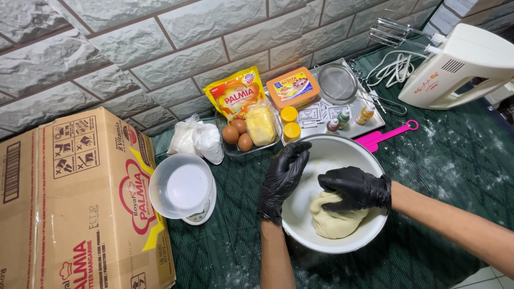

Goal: The person is kneading a ball of dough in a white mixing bowl using both hands at a steady, efficient pace.

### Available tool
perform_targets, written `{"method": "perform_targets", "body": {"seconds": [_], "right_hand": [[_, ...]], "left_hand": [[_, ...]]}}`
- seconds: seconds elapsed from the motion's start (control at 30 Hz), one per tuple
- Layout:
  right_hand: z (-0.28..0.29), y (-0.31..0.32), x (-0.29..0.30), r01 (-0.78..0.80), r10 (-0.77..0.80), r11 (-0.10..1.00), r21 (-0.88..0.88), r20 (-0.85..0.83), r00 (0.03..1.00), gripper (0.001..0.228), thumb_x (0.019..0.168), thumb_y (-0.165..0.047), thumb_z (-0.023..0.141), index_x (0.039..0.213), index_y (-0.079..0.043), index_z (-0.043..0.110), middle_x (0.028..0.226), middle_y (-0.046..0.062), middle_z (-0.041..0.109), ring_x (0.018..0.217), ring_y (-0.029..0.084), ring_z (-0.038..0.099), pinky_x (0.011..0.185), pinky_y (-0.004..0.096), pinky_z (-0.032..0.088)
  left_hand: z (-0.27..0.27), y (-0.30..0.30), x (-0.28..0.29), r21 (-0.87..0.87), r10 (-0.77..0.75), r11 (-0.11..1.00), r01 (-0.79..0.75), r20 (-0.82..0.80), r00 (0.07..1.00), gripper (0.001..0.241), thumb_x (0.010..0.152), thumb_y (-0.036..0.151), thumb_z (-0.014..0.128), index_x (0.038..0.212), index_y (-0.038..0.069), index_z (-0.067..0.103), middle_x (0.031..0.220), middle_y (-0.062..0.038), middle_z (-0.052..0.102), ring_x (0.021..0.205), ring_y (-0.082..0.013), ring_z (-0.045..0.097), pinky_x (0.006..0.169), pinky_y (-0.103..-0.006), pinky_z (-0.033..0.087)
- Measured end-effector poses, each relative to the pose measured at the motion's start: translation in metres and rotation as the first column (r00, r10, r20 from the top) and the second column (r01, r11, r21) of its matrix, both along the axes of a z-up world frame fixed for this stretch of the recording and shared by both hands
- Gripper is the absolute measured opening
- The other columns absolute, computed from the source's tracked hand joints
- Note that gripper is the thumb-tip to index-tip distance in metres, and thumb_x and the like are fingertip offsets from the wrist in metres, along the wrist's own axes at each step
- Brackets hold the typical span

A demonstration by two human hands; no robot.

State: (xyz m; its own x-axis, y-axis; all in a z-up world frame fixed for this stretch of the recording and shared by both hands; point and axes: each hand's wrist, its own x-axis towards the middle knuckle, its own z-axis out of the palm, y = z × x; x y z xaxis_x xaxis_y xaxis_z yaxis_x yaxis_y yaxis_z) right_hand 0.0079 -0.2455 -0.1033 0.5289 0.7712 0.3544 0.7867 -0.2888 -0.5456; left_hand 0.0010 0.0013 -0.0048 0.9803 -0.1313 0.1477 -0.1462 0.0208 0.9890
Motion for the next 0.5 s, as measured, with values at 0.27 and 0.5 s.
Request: {"method": "perform_targets", "body": {"seconds": [0.27, 0.5], "right_hand": [[0.047, 0.016, -0.011, 0.086, -0.081, 0.996, 0.002, 0.379, 0.922, 0.025, 0.087, -0.042, 0.07, 0.095, -0.02, 0.062, 0.073, -0.002, 0.054, 0.063, 0.023, 0.059, 0.057, 0.037, 0.054], [0.095, 0.023, -0.057, -0.176, 0.138, 0.949, -0.263, -0.159, 0.978, 0.018, 0.098, -0.036, 0.065, 0.092, -0.022, 0.056, 0.059, 0.0, 0.059, 0.046, 0.029, 0.057, 0.045, 0.041, 0.046]], "left_hand": [[-0.009, -0.004, 0.005, 0.006, -0.03, 1.0, 0.03, -0.008, 1.0, 0.026, 0.103, 0.018, 0.062, 0.12, 0.001, 0.07, 0.112, -0.022, 0.072, 0.111, -0.0268, 0.069, 0.101, -0.0389, 0.053], [-0.022, -0.006, 0.005, 0.134, -0.012, 0.991, -0.005, 0.127, 0.992, 0.025, 0.101, 0.02, 0.059, 0.119, 0.005, 0.069, 0.116, -0.009, 0.074, 0.108, -0.021, 0.07, 0.094, -0.0322, 0.058]]}}
